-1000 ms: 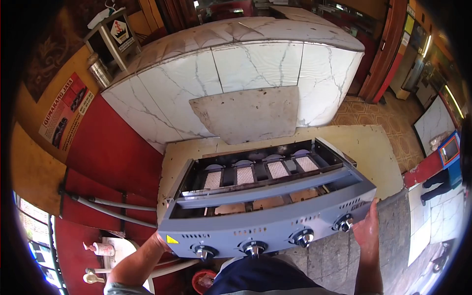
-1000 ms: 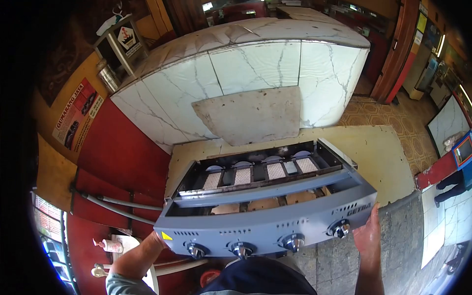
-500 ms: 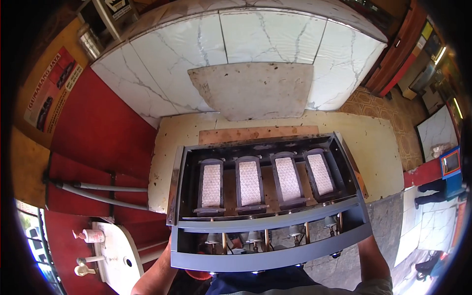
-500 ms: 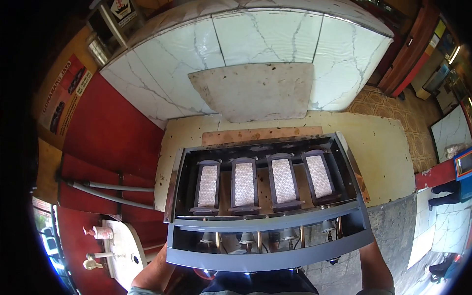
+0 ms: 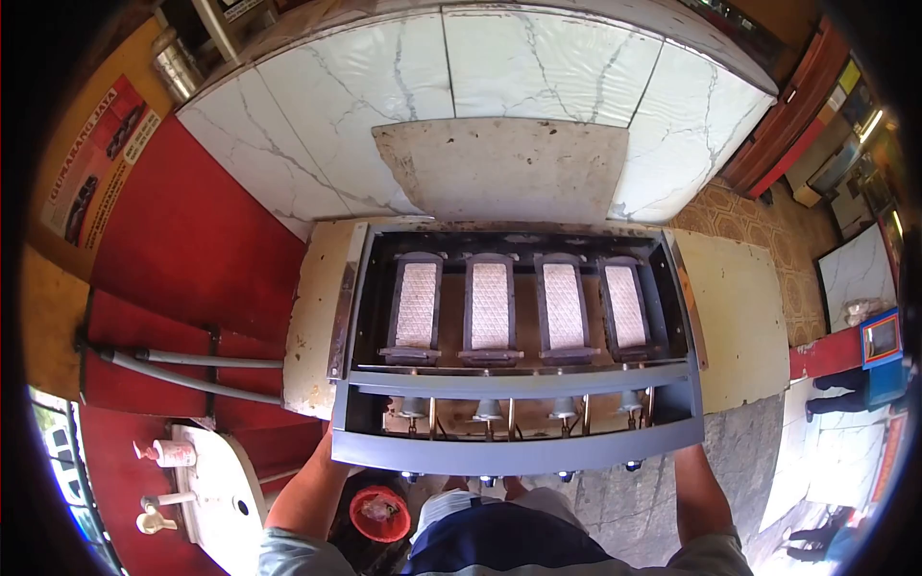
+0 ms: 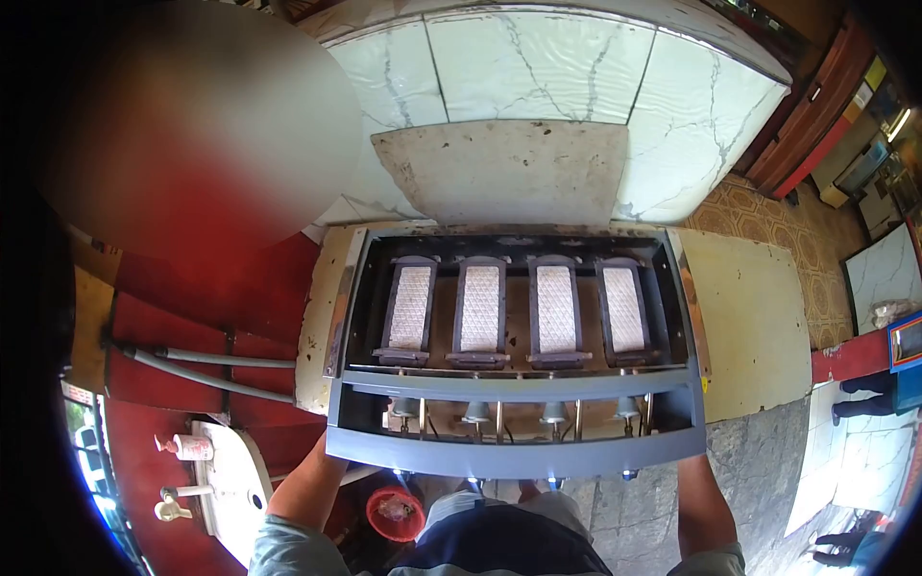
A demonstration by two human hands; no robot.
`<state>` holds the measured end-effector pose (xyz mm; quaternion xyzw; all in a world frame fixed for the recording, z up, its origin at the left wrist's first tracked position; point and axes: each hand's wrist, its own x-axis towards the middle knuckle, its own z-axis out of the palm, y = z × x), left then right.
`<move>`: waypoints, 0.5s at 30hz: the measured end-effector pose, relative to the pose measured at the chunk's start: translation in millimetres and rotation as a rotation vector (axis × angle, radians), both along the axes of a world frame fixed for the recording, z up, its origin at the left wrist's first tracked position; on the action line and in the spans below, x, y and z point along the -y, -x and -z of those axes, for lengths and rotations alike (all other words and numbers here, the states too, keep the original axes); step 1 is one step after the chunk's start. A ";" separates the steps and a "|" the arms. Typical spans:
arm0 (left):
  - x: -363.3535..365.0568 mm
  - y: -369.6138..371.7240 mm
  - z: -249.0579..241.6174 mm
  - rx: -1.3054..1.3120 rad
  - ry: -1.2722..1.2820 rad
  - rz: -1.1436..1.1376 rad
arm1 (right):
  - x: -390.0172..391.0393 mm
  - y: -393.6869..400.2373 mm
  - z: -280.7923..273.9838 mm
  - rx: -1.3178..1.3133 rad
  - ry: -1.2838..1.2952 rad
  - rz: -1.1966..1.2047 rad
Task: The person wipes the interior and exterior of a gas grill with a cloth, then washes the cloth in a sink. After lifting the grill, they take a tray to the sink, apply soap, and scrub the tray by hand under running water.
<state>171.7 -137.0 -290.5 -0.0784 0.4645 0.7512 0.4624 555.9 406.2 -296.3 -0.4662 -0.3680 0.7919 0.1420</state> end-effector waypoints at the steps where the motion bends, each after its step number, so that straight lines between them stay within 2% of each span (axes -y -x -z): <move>1: -1.2 3.2 7.5 -0.005 0.014 0.004 | -6.6 4.0 5.4 0.013 -0.007 0.002; 8: -5.3 4.2 46.5 -0.029 0.062 0.026 | -33.6 13.7 20.3 0.093 -0.040 -0.006; 15: 22.5 3.5 68.9 -0.136 0.116 0.064 | -51.1 -1.0 30.6 0.164 -0.087 -0.028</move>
